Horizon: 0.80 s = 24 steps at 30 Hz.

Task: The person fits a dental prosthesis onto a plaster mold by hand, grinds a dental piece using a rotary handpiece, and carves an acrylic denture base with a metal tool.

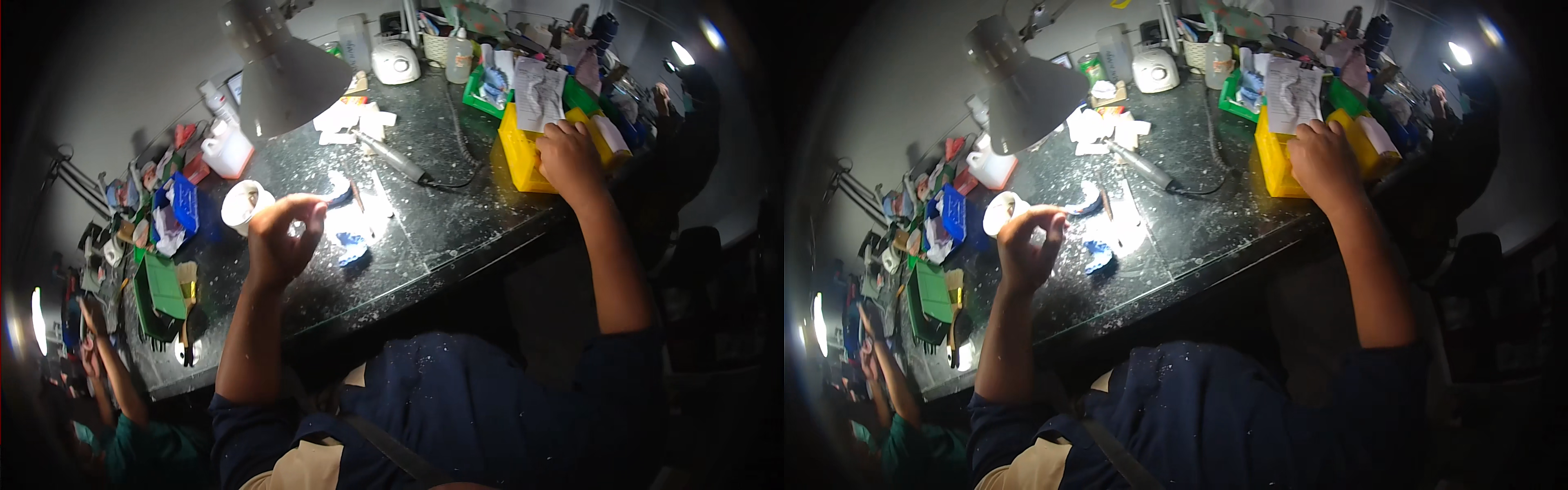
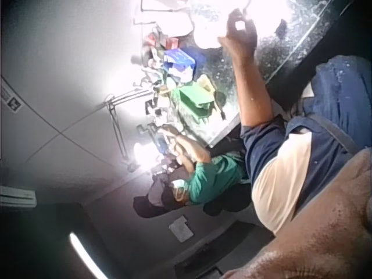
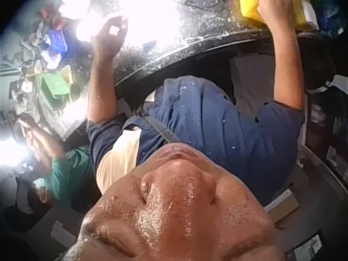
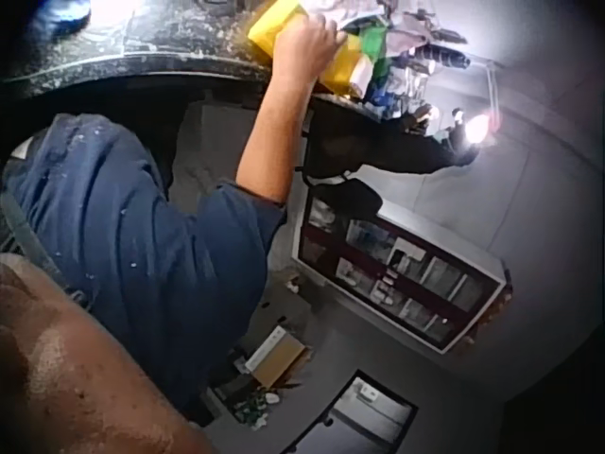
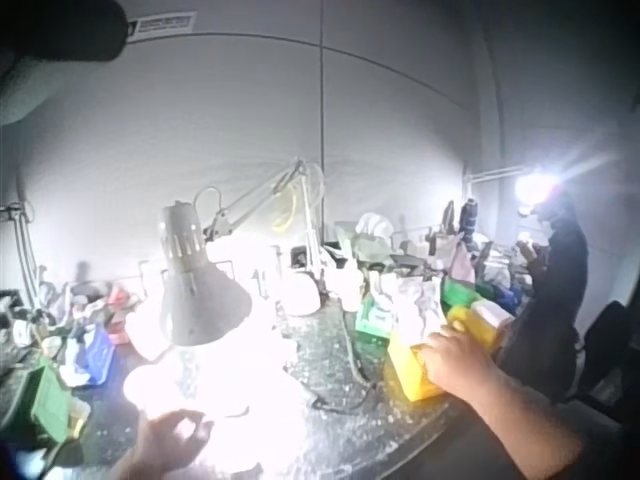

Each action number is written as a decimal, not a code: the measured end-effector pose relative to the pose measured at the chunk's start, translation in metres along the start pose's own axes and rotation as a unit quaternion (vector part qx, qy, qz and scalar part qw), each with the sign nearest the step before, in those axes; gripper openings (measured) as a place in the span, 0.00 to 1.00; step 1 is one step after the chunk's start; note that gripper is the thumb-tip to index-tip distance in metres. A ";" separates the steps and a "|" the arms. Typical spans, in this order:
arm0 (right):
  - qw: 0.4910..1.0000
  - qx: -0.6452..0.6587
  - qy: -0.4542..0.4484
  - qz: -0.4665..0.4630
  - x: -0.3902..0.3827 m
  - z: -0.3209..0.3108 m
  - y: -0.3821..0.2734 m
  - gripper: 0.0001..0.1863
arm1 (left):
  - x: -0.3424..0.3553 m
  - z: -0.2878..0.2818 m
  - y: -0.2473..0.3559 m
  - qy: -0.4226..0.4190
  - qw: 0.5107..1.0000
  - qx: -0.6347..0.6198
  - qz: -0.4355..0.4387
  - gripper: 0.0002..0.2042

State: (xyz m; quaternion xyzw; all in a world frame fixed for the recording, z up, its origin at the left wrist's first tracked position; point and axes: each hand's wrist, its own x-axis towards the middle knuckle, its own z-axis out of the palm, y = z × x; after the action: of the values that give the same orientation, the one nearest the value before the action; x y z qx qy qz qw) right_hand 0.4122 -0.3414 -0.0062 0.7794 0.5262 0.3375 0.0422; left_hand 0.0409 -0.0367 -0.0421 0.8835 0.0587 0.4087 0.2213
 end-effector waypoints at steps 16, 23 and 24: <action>0.997 0.023 -0.074 0.002 0.011 -0.008 -0.004 0.08 | -0.002 -0.012 -0.011 0.104 0.990 -0.031 -0.088 0.07; 0.960 0.194 -0.066 0.190 -0.007 -0.074 -0.015 0.07 | 0.003 -0.010 -0.007 0.068 0.989 -0.066 -0.111 0.09; 0.948 0.266 -0.028 0.174 -0.007 -0.081 -0.028 0.08 | 0.003 -0.008 -0.004 0.035 0.990 -0.073 -0.115 0.07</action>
State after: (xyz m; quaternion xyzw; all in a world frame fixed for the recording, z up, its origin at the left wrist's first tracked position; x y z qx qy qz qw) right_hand 0.3423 -0.3585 0.0414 0.8508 0.4518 0.1650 -0.2115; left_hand 0.0371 -0.0294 -0.0371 0.8372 0.1373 0.4149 0.3287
